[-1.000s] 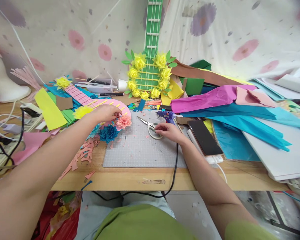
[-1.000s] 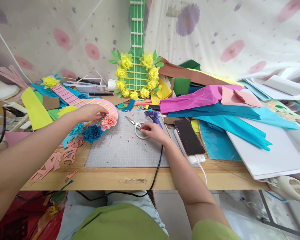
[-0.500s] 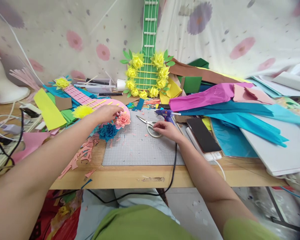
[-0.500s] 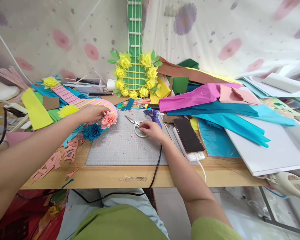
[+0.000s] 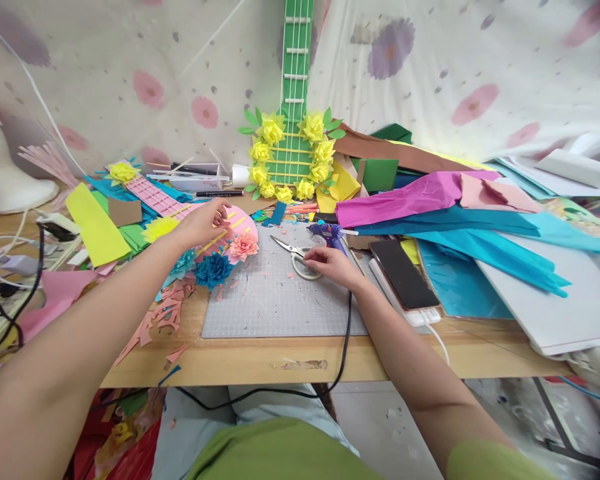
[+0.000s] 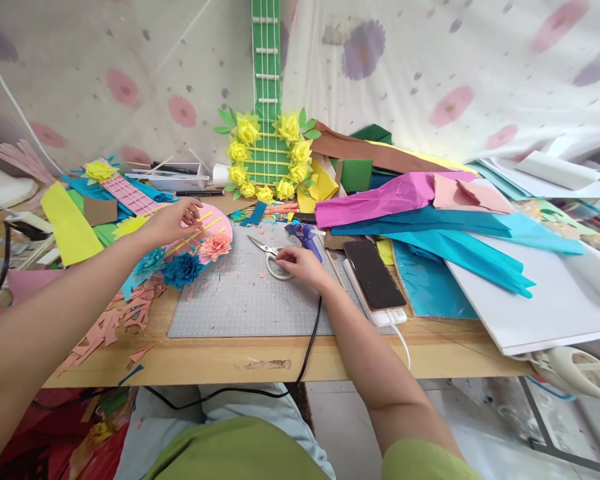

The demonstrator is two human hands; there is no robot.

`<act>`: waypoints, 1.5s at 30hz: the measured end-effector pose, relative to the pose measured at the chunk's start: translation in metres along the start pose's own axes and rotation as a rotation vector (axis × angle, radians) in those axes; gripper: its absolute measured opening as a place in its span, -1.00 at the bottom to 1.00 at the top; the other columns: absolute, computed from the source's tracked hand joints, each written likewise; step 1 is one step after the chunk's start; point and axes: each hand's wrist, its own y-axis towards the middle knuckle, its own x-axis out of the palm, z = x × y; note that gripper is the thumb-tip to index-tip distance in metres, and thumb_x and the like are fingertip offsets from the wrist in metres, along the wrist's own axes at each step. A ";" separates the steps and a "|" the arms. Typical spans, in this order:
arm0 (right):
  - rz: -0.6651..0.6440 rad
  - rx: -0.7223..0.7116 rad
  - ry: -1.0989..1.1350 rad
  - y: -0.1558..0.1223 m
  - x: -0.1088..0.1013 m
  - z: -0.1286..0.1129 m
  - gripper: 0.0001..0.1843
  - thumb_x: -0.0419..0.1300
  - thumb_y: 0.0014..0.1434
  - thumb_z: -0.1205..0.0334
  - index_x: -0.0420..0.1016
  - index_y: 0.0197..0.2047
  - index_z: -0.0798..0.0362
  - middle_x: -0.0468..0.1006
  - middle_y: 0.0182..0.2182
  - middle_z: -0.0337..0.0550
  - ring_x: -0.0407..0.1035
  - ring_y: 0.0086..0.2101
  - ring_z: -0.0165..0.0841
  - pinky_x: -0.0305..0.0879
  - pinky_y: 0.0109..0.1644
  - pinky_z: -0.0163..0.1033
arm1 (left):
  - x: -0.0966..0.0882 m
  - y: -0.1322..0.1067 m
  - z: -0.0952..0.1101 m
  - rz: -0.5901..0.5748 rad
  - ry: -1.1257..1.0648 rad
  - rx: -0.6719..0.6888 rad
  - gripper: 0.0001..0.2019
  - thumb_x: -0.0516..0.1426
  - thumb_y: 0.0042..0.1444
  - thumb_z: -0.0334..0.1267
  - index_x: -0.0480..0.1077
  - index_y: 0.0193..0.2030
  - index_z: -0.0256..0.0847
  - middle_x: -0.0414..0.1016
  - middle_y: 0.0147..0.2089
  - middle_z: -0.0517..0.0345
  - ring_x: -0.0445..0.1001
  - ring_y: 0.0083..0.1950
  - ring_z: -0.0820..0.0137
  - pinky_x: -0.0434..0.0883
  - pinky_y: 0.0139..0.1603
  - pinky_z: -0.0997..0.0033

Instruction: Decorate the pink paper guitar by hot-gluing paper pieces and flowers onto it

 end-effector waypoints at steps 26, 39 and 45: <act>-0.191 0.224 -0.228 -0.019 -0.048 -0.004 -0.76 0.16 0.04 0.06 0.39 -0.49 0.05 0.49 -0.58 -0.24 0.29 -0.61 -0.47 0.19 -0.44 -0.32 | 0.140 -0.033 0.098 0.333 -0.408 -0.196 -0.74 0.12 0.10 -0.34 0.32 -0.04 -0.24 0.50 -0.30 0.13 0.48 -0.32 0.44 0.44 -0.25 0.42; 0.200 -0.007 0.092 0.022 0.015 -0.021 -0.85 0.09 0.07 0.28 0.44 -0.28 0.07 0.54 -0.38 -0.20 0.38 -0.40 -0.46 0.30 -0.29 -0.33 | 0.104 -0.063 0.102 0.597 -0.312 0.045 -0.72 0.00 0.14 -0.38 0.39 -0.03 -0.19 0.57 -0.13 0.10 0.55 -0.14 0.41 0.47 -0.07 0.39; 0.124 0.057 0.243 0.079 0.038 -0.044 -0.90 0.09 0.06 0.42 0.41 -0.34 0.11 0.52 -0.41 -0.20 0.39 -0.42 -0.49 0.37 -0.27 -0.32 | 0.044 -0.063 0.064 0.863 -0.415 -0.065 -0.73 -0.02 0.16 -0.33 0.35 -0.02 -0.20 0.55 -0.15 0.10 0.55 -0.20 0.45 0.48 -0.12 0.40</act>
